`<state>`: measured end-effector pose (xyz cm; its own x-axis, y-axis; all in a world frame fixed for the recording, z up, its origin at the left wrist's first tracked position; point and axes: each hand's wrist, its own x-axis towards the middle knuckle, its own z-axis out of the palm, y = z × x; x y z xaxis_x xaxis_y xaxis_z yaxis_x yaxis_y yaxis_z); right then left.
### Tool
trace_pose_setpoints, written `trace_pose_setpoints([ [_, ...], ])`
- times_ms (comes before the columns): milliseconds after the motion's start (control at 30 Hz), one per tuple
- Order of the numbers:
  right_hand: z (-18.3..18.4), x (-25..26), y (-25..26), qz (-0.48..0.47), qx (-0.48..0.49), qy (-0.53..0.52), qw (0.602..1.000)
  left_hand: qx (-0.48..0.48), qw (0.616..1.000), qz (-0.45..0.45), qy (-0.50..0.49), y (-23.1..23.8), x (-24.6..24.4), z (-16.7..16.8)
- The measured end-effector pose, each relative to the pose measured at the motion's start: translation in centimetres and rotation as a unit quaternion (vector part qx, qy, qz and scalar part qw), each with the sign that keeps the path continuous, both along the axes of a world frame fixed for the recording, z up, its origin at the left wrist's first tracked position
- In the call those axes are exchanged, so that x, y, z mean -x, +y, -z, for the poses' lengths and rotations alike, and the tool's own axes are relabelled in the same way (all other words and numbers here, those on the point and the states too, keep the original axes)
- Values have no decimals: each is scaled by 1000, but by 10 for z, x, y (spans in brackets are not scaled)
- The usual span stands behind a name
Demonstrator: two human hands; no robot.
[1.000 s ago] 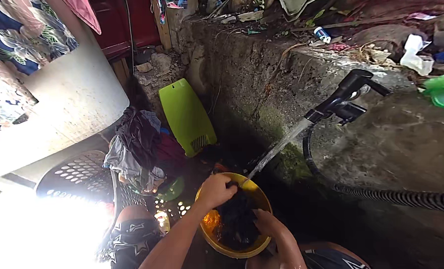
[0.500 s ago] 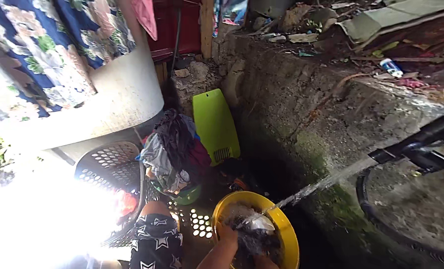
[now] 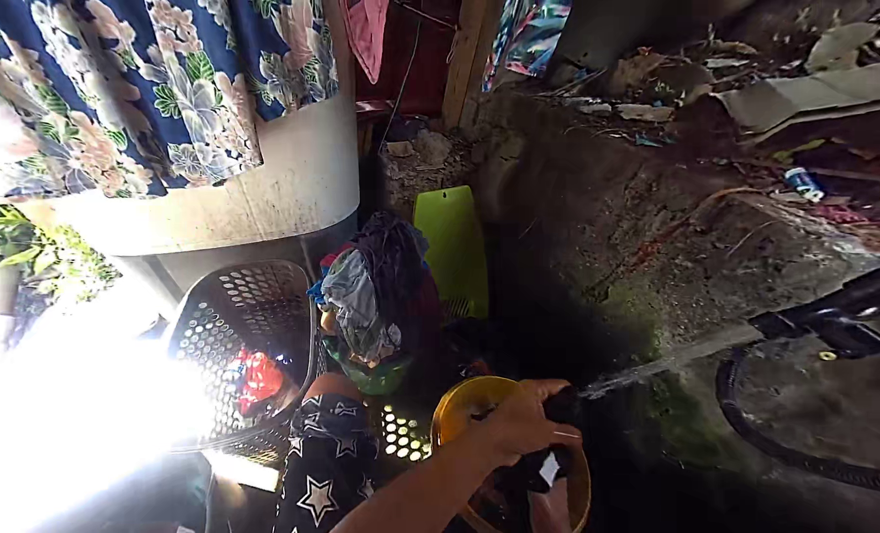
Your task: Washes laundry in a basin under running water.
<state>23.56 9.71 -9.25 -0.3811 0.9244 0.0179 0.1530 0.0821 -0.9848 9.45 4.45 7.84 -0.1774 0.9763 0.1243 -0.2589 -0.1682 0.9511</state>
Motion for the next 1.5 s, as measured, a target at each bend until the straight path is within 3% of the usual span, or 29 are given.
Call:
trace_pose_setpoints([
  [100,-26,17,-17,85,50,152,983,-14,989,-105,-102,-27,29,33],
  [200,-54,31,-28,116,65,159,978,146,960,-185,-151,-53,52,87],
  [300,-58,47,-41,60,-46,142,987,261,920,-162,-242,-69,31,110],
  [333,-59,52,-48,23,-93,144,985,261,904,-158,-300,-70,22,109],
  [400,-64,61,-60,-49,-165,168,971,172,880,-144,-418,-71,15,112],
  [467,-67,71,-67,-78,-167,206,961,92,865,-177,-460,-69,18,108],
  [600,-59,85,-57,-31,-51,215,975,78,846,-290,-440,-54,39,96],
  [633,-55,87,-52,-4,-62,210,976,80,846,-305,-431,-50,44,92],
  [700,-44,88,-37,43,-183,183,965,75,857,-322,-395,-42,52,86],
  [767,-38,90,-33,64,-176,177,966,73,870,-342,-347,-34,61,82],
  [867,-36,92,-42,43,88,206,974,114,907,-323,-244,-31,62,67],
  [967,-41,88,-48,-19,309,225,924,107,948,-261,-146,-35,58,57],
  [1100,-47,69,-52,-87,420,166,888,52,986,-155,-38,-44,60,64],
  [1167,-46,66,-45,-91,460,142,872,57,989,-133,-37,-46,59,66],
  [1233,-47,72,-40,-84,446,120,883,74,979,-174,-81,-48,60,68],
  [1333,-43,81,-34,-153,319,129,926,88,942,-298,-126,-53,82,64],
  [1433,-61,87,-26,-281,191,85,937,60,907,-396,-130,-78,122,38],
  [1500,-66,90,-18,-320,160,32,933,22,886,-450,-108,-109,153,15],
])
